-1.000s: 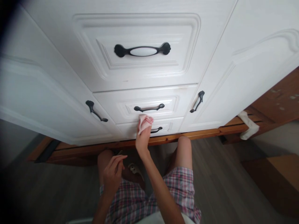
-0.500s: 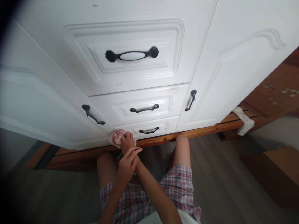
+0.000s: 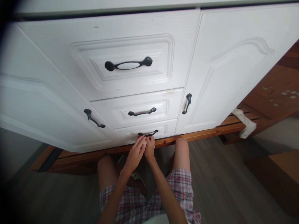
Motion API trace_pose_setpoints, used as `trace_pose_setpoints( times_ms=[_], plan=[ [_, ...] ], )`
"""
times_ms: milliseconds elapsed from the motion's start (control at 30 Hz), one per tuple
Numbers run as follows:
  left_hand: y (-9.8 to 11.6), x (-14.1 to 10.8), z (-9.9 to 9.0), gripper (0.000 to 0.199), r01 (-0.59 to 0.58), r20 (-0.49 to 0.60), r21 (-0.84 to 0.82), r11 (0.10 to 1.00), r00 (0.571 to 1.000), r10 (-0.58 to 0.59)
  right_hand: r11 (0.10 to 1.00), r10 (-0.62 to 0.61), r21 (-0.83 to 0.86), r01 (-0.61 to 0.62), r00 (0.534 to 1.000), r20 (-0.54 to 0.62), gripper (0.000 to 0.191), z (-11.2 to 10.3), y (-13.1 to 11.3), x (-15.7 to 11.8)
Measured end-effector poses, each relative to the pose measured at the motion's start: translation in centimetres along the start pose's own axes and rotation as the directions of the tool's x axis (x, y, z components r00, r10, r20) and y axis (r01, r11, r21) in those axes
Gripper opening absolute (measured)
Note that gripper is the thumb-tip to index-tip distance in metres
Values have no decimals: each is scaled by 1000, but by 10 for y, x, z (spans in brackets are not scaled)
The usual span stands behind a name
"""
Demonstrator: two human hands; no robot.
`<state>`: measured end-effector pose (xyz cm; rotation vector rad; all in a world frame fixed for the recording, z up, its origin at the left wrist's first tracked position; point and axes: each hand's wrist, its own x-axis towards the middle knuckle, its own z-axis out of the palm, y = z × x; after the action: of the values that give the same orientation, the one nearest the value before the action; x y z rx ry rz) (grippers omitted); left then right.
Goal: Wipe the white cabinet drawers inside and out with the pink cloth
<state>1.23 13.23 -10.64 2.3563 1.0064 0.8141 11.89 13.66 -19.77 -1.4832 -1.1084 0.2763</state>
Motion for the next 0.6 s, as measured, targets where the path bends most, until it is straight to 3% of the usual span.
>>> trace_pose_setpoints(
  times_ms=[167, 300, 433, 600],
  plan=[
    [-8, 2, 3, 45, 40, 22, -15, 999, 999, -40, 994, 111, 18, -110, 968, -227, 25, -41, 40, 25],
    [-8, 6, 4, 44, 38, 3, 2, 999, 999, -38, 988, 156, 44, -150, 925, -346, 26, -73, 52, 39],
    [-8, 8, 8, 47, 53, -4, 17, 998, 999, -53, 989, 149, 52, -139, 918, -368, 30, -85, 45, 48],
    [-12, 3, 18, 54, 48, -21, 12, 999, 999, -48, 992, 128, 61, -112, 904, -408, 41, -80, 17, 66]
  ],
)
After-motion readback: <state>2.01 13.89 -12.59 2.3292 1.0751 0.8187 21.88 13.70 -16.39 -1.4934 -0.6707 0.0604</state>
